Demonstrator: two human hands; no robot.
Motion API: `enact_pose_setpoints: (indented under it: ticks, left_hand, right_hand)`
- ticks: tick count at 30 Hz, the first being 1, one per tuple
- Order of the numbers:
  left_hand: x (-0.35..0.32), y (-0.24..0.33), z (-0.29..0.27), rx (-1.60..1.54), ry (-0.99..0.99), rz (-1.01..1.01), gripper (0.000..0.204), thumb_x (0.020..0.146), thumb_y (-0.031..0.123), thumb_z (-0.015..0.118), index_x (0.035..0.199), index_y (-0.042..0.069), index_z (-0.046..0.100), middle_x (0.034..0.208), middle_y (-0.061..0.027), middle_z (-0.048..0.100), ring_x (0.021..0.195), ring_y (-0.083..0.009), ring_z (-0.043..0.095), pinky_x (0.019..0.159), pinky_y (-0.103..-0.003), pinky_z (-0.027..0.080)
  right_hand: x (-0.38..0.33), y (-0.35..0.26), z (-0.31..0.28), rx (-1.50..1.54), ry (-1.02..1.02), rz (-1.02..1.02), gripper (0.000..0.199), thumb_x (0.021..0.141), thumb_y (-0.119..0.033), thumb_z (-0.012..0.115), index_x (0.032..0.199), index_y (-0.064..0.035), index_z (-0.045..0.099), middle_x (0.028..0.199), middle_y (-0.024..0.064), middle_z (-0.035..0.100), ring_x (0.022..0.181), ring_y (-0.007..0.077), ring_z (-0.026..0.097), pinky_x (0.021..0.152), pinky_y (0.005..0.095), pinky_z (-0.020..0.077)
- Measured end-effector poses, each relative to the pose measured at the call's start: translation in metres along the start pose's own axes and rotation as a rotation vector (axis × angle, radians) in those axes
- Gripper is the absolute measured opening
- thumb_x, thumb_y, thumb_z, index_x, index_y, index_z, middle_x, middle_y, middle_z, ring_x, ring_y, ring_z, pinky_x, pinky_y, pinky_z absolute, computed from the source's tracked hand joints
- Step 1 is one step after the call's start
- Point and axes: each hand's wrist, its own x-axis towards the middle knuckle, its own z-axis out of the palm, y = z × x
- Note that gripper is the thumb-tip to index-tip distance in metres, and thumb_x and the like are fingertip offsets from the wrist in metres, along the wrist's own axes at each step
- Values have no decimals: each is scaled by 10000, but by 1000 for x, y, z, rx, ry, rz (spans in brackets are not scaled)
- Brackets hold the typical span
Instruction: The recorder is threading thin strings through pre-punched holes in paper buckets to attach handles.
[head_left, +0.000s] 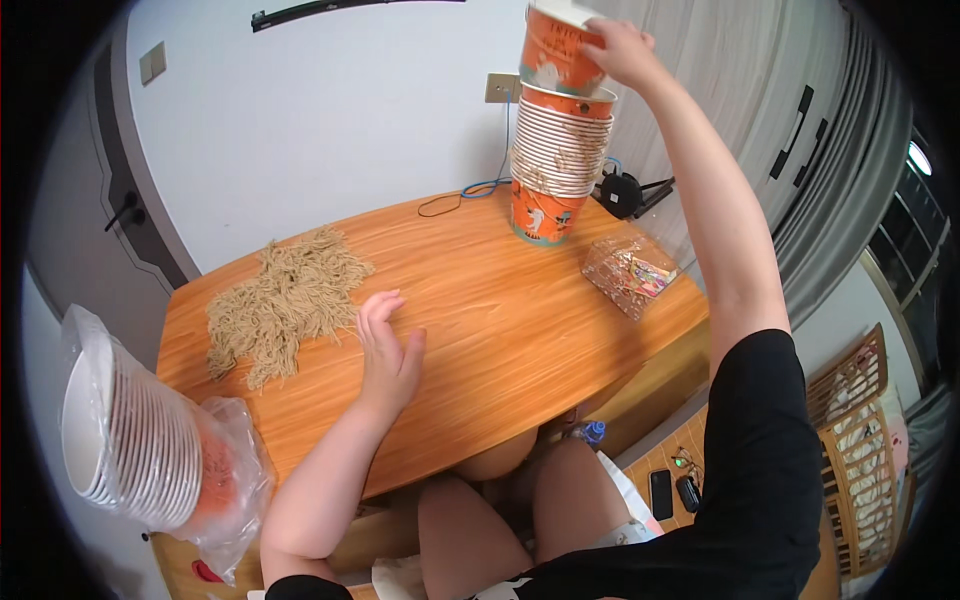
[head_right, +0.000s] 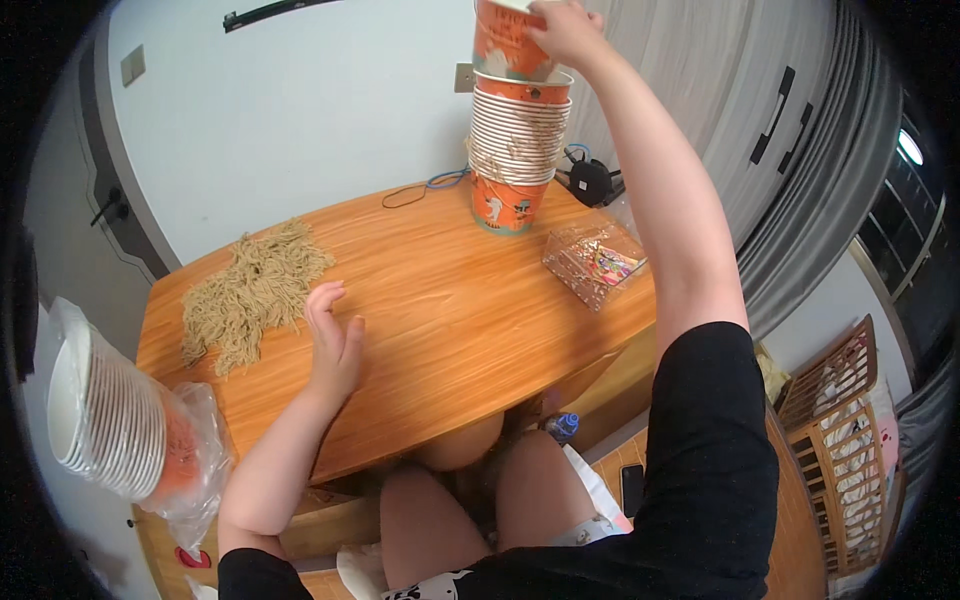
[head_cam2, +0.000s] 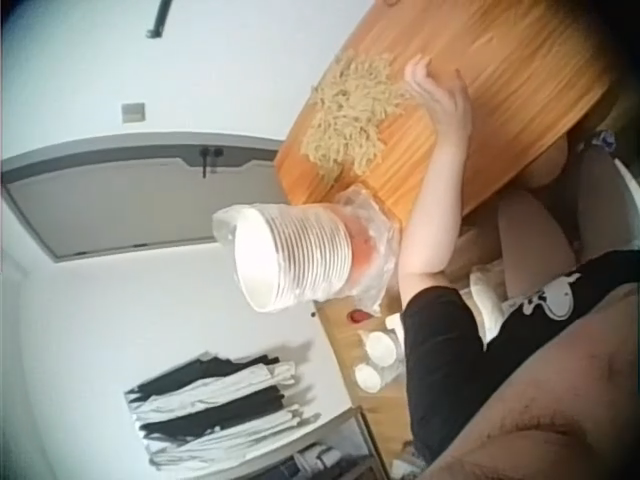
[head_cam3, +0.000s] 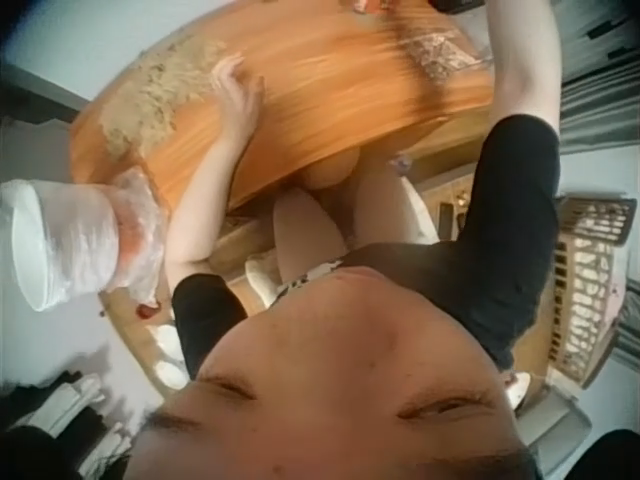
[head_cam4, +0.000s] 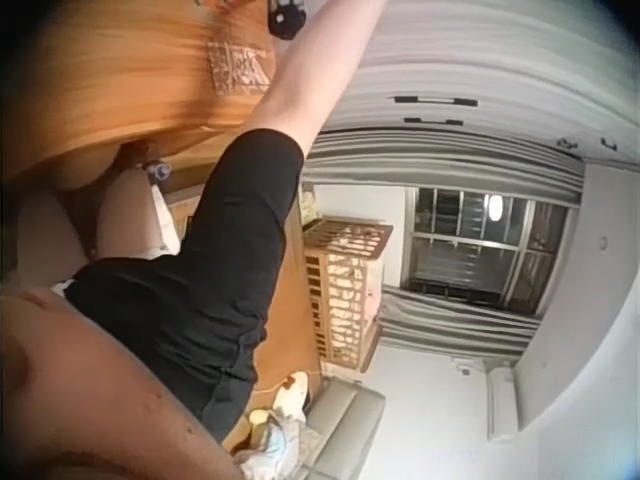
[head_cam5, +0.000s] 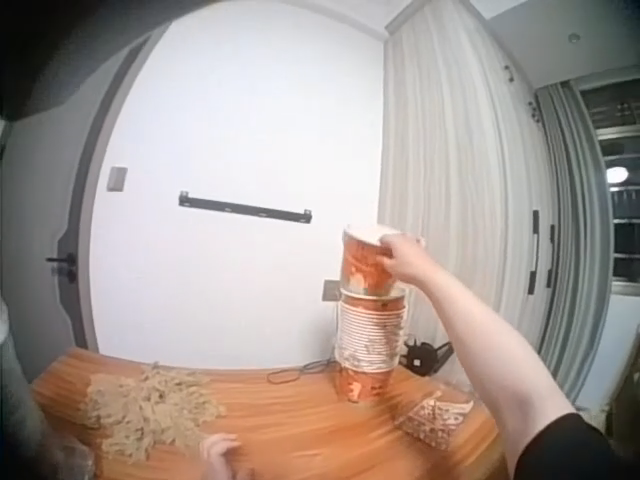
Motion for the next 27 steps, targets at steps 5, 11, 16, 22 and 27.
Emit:
enact_pose_setpoints:
  ticks: [5, 11, 16, 22, 27]
  left_hand:
    - [0, 4, -6, 37, -44, 21, 435, 894, 136, 625, 1269, 18, 439, 1274, -216, 476, 1200, -377, 447, 1059, -475, 329]
    - [0, 1, -2, 30, -56, 23, 434, 921, 205, 624, 1270, 19, 444, 1261, -210, 491, 1189, -373, 455, 1054, -470, 332]
    - [0, 1, -4, 32, -81, 2, 415, 939, 213, 610, 1264, 13, 448, 1260, -210, 491, 1186, -372, 459, 1056, -463, 335]
    - [-2, 0, 0, 9, -96, -18, 407, 940, 202, 609, 1259, 5, 451, 1254, -208, 494, 1182, -370, 463, 1059, -459, 339]
    - [-2, 5, 0, -3, -114, -51, 407, 930, 180, 614, 1258, 4, 450, 1252, -207, 494, 1179, -370, 465, 1058, -460, 342]
  right_hand:
    - [-11, -13, 22, 84, 4, 61, 413, 872, -229, 613, 1283, -211, 640, 1168, 58, 696, 1192, 275, 568, 1010, 478, 312]
    - [-21, -9, 32, 148, -138, -13, 387, 917, -197, 506, 1272, -192, 660, 1135, 65, 720, 1149, 270, 611, 1028, 484, 311]
    - [-40, -13, 47, 267, -161, -20, 374, 957, -286, 453, 1204, -133, 689, 1094, 100, 725, 1055, 310, 657, 975, 460, 393]
    - [-65, -17, 60, 360, -401, 61, 638, 929, -642, 497, 1021, -51, 718, 954, 173, 718, 917, 319, 680, 811, 413, 509]
    - [-71, -18, 68, 242, -346, 36, 733, 811, -747, 582, 995, -54, 731, 968, 168, 727, 930, 331, 693, 816, 429, 533]
